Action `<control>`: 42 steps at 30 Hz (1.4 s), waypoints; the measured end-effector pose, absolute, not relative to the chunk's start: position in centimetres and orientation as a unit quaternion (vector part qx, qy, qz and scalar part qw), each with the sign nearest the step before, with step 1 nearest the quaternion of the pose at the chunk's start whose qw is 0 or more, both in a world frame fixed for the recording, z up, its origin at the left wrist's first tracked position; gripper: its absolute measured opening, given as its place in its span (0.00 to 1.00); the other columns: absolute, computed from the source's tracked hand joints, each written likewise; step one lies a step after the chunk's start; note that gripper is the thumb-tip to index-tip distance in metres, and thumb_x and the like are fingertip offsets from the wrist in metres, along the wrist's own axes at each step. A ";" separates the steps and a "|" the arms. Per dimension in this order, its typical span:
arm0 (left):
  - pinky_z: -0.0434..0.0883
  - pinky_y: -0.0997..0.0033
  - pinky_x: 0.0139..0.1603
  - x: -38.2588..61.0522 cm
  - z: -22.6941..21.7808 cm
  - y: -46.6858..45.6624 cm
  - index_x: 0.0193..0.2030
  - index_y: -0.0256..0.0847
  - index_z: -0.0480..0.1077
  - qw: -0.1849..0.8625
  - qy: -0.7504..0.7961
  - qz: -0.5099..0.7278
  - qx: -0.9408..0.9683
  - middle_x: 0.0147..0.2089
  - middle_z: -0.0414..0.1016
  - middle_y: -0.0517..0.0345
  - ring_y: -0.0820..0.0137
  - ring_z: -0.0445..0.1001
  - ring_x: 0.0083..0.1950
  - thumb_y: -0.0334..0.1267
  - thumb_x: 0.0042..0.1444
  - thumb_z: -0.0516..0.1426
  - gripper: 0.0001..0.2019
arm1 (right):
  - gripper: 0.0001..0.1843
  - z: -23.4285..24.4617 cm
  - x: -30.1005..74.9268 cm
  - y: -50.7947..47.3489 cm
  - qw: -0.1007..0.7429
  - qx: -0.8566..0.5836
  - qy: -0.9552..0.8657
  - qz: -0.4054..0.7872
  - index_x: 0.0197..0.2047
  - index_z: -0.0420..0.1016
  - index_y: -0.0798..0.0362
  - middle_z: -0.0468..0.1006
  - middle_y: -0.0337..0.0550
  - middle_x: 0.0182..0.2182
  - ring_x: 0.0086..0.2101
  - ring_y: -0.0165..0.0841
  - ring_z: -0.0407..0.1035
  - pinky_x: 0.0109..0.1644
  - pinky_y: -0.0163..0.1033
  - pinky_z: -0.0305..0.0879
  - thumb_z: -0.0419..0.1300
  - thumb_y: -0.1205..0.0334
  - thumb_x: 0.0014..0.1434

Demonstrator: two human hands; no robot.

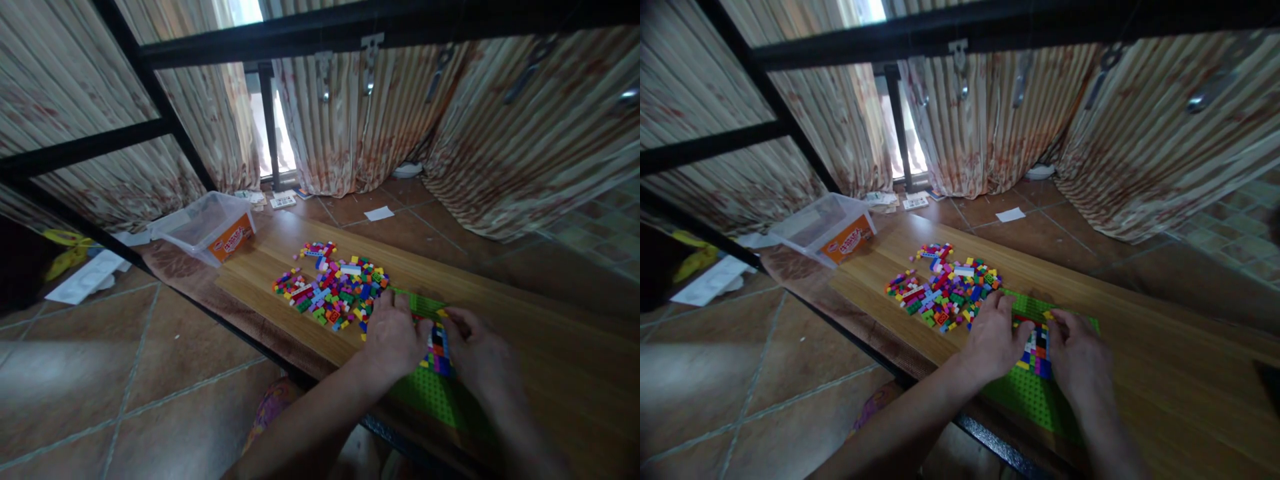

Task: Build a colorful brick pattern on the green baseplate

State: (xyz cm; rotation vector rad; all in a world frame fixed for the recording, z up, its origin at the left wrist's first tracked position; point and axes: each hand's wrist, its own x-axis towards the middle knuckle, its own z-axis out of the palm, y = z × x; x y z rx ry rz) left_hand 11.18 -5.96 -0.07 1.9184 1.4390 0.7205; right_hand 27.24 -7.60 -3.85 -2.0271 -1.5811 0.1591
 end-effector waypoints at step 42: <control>0.68 0.71 0.41 2.3 1.1 -1.2 0.35 0.40 0.77 0.201 0.576 0.136 0.781 0.33 0.79 0.54 0.66 0.75 0.37 0.28 0.54 0.53 0.12 | 0.09 -2.0 21.0 -7.8 0.338 -0.580 -0.733 0.109 0.39 0.78 0.47 0.81 0.43 0.38 0.41 0.39 0.72 0.49 0.46 0.65 0.55 0.62 0.63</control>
